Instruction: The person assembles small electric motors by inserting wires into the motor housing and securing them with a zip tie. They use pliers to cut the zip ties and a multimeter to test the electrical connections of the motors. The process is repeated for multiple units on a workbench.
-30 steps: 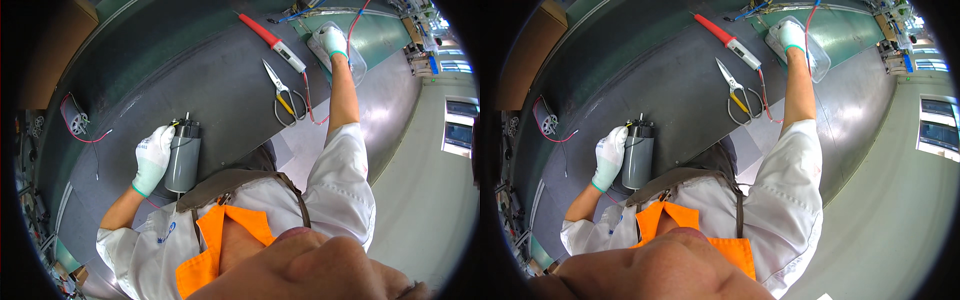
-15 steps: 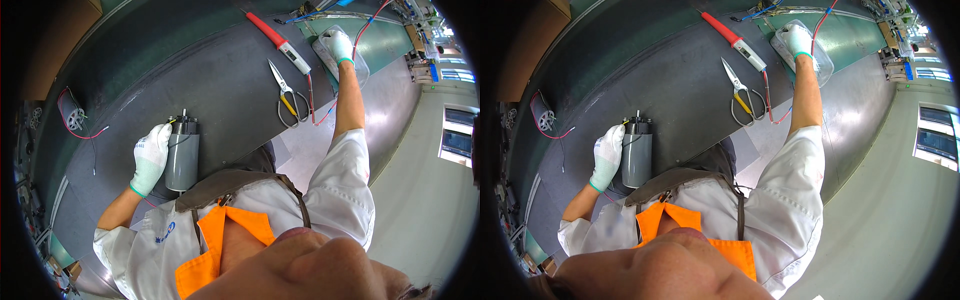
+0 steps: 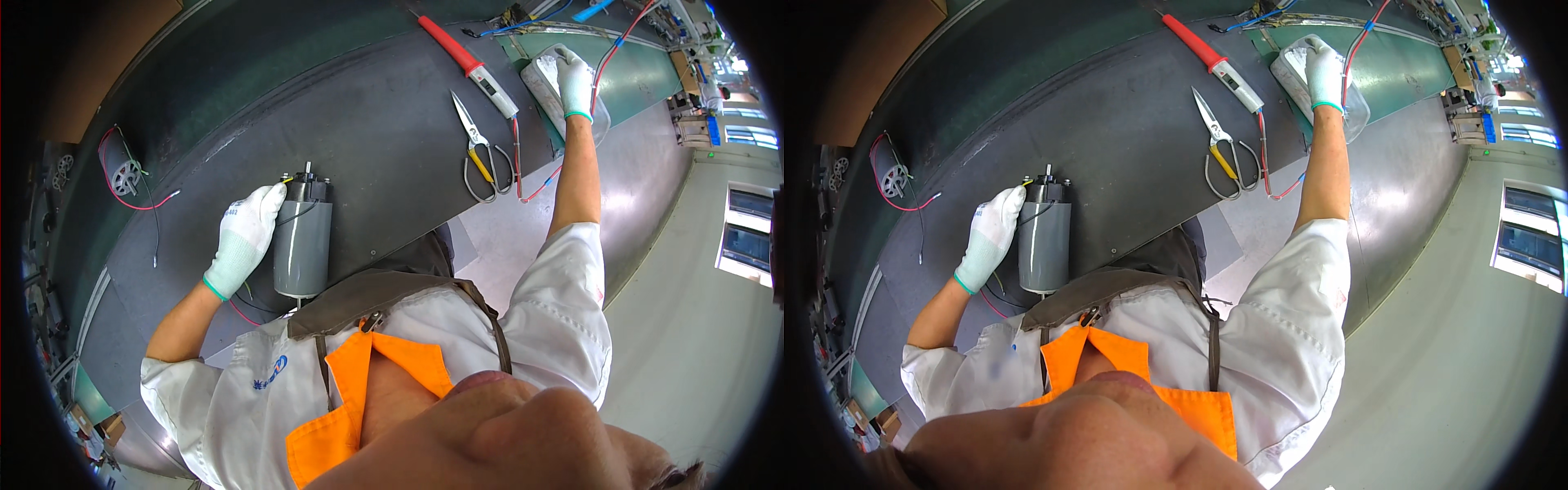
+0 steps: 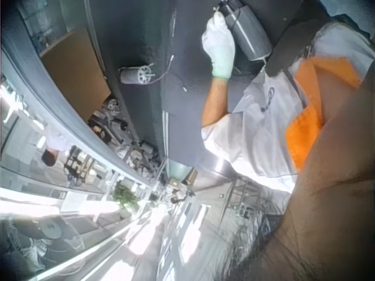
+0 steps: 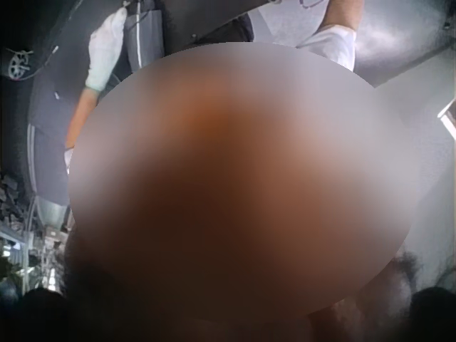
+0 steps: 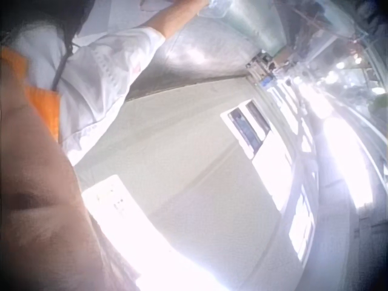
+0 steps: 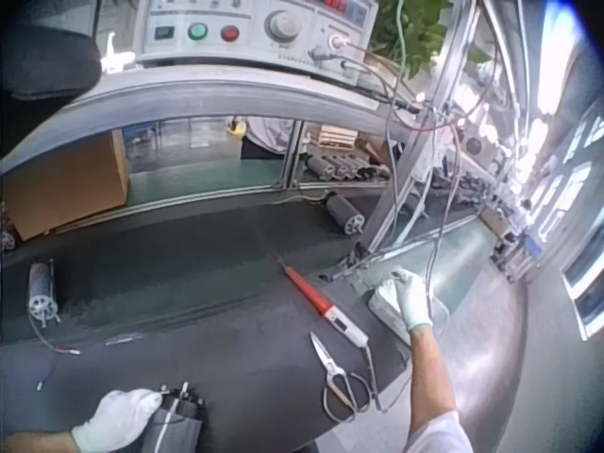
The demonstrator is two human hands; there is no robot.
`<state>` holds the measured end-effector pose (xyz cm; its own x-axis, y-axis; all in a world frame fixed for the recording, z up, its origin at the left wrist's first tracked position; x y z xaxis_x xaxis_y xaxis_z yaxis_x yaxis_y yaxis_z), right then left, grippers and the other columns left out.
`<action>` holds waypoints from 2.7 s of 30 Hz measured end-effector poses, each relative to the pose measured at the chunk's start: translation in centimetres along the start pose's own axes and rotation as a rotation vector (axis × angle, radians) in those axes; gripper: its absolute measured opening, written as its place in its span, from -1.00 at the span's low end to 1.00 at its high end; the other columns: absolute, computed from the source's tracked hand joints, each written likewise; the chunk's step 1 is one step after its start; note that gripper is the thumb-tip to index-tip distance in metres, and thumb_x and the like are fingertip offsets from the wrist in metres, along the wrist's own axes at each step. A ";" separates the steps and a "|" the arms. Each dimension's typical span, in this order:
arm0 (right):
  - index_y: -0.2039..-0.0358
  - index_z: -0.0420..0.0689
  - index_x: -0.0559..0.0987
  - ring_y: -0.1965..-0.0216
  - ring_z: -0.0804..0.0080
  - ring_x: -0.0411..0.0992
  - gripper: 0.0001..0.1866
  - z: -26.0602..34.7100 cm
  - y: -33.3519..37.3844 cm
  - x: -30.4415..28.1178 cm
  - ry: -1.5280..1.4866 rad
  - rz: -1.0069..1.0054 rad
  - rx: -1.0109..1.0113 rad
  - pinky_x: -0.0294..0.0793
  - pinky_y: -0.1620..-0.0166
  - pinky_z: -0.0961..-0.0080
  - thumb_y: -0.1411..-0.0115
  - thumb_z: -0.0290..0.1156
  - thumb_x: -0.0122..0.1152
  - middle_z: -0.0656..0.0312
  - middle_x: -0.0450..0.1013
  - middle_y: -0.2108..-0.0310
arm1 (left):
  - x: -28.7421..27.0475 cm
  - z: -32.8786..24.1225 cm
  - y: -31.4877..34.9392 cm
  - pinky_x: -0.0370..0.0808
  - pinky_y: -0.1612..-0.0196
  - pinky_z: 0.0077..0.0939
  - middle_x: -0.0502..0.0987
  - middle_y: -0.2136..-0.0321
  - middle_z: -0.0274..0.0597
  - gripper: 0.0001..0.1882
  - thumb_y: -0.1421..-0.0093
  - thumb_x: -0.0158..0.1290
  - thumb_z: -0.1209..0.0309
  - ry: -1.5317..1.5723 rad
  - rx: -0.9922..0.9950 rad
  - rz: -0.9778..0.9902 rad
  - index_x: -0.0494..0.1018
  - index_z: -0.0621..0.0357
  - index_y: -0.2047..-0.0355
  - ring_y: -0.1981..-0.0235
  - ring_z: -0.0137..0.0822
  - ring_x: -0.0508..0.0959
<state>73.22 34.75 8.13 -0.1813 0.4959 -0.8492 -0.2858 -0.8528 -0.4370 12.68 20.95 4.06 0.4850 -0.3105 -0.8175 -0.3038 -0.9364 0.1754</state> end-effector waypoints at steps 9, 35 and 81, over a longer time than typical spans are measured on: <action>0.04 -0.20 0.70 0.43 0.57 0.54 -0.73 3.0 2.4 -4.6 -0.381 -0.108 0.142 0.52 0.29 0.56 -0.28 -0.47 0.24 0.19 0.65 0.35 | -1.2 -0.5 -1.0 0.44 0.56 -0.40 0.44 0.66 -0.18 -0.43 -0.39 -0.05 -0.11 0.248 -0.321 0.424 0.54 0.23 0.33 0.69 -0.31 0.46; 0.19 -0.06 0.65 0.21 0.15 0.61 -0.78 39.9 28.8 -2.0 -0.929 0.367 -0.633 0.60 0.19 0.32 -0.12 -0.52 0.39 0.18 0.60 0.09 | -2.7 1.0 3.6 0.23 0.73 -0.68 0.51 0.59 -0.27 -0.36 -0.39 -0.07 -0.17 0.890 -0.655 0.373 0.56 0.28 0.18 0.76 -0.61 0.34; 0.39 -0.29 0.69 0.59 0.68 0.39 -0.89 31.9 22.0 4.5 -1.120 0.632 0.153 0.31 0.56 0.67 -0.21 -0.59 0.22 0.28 0.55 0.42 | 2.0 -3.8 2.6 0.44 0.39 -0.75 0.59 0.32 -0.35 -0.71 -0.33 0.08 0.54 1.039 -0.228 -0.265 0.52 0.29 -0.05 0.41 -0.68 0.50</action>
<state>36.16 23.45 4.19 -0.9867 -0.0541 -0.1532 0.0473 -0.9977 0.0477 16.00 17.30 4.98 0.9998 0.0196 -0.0016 0.0194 -0.9687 0.2475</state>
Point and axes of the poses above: each hand's wrist, its own y-axis away from the middle knuckle, its own x-axis out of the palm, z = x × y, the point moved 8 cm from there along -y, towards the middle knuckle
